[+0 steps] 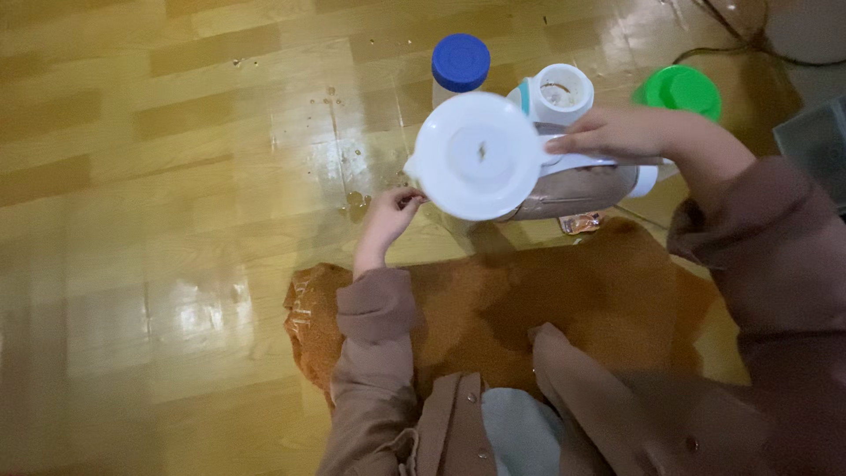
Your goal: The person scoops a white powder from a metal cup into a blender jar using a spoon, then places the jar on the blender base. The person repeatedly pours the powder back and forth between the jar and cup while seated on the floor.
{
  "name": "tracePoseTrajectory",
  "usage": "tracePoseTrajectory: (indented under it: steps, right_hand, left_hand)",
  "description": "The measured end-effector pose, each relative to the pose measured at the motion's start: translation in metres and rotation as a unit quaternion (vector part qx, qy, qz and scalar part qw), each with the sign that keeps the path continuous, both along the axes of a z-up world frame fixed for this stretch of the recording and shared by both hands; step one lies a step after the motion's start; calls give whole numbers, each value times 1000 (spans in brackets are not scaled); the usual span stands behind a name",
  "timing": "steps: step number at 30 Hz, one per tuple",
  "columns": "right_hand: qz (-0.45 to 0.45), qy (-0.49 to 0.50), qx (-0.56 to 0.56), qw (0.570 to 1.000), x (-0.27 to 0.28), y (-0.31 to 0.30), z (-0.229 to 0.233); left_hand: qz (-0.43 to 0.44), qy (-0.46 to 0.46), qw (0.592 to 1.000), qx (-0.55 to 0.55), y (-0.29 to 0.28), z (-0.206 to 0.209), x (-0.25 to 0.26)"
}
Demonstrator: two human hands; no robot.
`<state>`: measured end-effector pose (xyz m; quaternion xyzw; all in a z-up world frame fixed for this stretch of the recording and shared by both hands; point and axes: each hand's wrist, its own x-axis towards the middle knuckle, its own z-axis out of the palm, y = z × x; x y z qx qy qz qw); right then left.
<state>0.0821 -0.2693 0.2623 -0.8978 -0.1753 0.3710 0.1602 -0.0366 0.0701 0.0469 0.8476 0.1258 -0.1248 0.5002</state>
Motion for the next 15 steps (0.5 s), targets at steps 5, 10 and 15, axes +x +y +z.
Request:
tracePoseTrajectory:
  steps: [5, 10, 15]
  right_hand:
    - [-123, 64, 218, 966, 21, -84, -67]
    - [-212, 69, 341, 913, 8, -153, -160]
    - [-251, 65, 498, 827, -10, -179, -237]
  left_hand:
    - [-31, -158, 984, 75, -10, 33, -21]
    - [-34, -277, 940, 195, -24, 37, -22]
    - [-92, -287, 884, 356, -40, 19, 0]
